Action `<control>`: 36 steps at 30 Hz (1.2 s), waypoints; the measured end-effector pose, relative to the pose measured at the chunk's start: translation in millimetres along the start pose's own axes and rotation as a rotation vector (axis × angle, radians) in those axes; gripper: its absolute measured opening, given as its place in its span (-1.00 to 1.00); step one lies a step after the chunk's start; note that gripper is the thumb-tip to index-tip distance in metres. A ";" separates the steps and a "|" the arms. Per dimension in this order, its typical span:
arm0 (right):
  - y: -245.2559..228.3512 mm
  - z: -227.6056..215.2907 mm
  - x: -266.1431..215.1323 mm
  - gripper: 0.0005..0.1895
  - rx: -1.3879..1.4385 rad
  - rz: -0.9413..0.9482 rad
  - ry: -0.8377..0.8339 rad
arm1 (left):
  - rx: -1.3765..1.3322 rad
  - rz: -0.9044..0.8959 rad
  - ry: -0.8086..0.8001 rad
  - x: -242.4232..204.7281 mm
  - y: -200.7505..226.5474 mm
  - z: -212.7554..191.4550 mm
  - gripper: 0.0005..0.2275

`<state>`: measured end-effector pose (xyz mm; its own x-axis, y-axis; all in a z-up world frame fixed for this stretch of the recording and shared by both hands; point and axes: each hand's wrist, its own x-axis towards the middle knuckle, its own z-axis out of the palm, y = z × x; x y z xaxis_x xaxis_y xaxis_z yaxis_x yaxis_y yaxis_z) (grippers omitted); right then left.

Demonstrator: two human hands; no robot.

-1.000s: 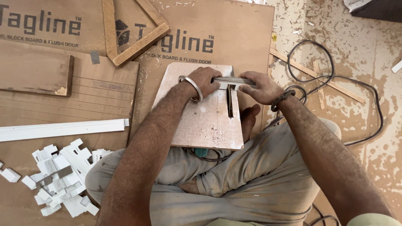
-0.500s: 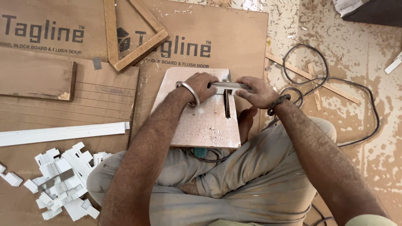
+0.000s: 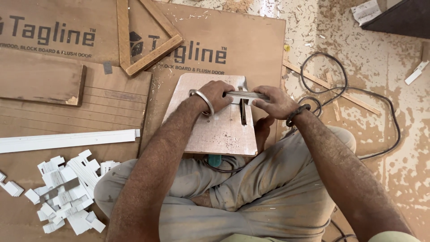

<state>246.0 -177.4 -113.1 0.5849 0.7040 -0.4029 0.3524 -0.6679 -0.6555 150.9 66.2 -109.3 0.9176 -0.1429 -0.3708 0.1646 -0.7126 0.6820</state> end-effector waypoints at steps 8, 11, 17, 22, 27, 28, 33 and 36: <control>-9.0 -1.5 -6.0 -0.52 -0.045 -0.022 0.001 | 0.016 0.006 -0.010 -5.6 2.7 -0.9 -0.71; -27.7 -5.7 -15.0 -0.52 -0.030 0.041 -0.024 | 0.017 0.025 -0.008 -5.2 -0.3 3.1 -0.72; -42.1 -7.2 -25.0 -0.52 0.105 0.189 -0.064 | 0.011 0.024 0.000 -14.8 6.5 1.2 -0.72; -33.6 -3.8 -27.5 -0.52 0.122 0.099 -0.039 | 0.065 -0.002 0.002 -25.7 20.3 2.7 -0.72; -14.2 1.6 -26.3 -0.54 0.124 0.116 -0.034 | 0.125 -0.011 0.036 -32.1 25.8 5.2 -0.69; -9.2 2.6 -25.9 -0.54 0.121 0.115 -0.031 | 0.126 -0.009 0.039 -34.7 28.9 3.0 -0.69; -44.4 -4.3 -40.5 -0.50 0.015 0.153 -0.031 | 0.078 -0.039 0.009 -43.9 36.1 -1.8 -0.69; -30.9 -1.9 -39.7 -0.50 -0.037 0.081 -0.002 | 0.059 -0.045 0.008 -42.0 35.1 0.4 -0.70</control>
<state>213.3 -185.2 -75.6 0.6111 0.6475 -0.4553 0.3303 -0.7313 -0.5967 118.0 46.9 -70.1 0.9126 -0.1042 -0.3953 0.1846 -0.7578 0.6258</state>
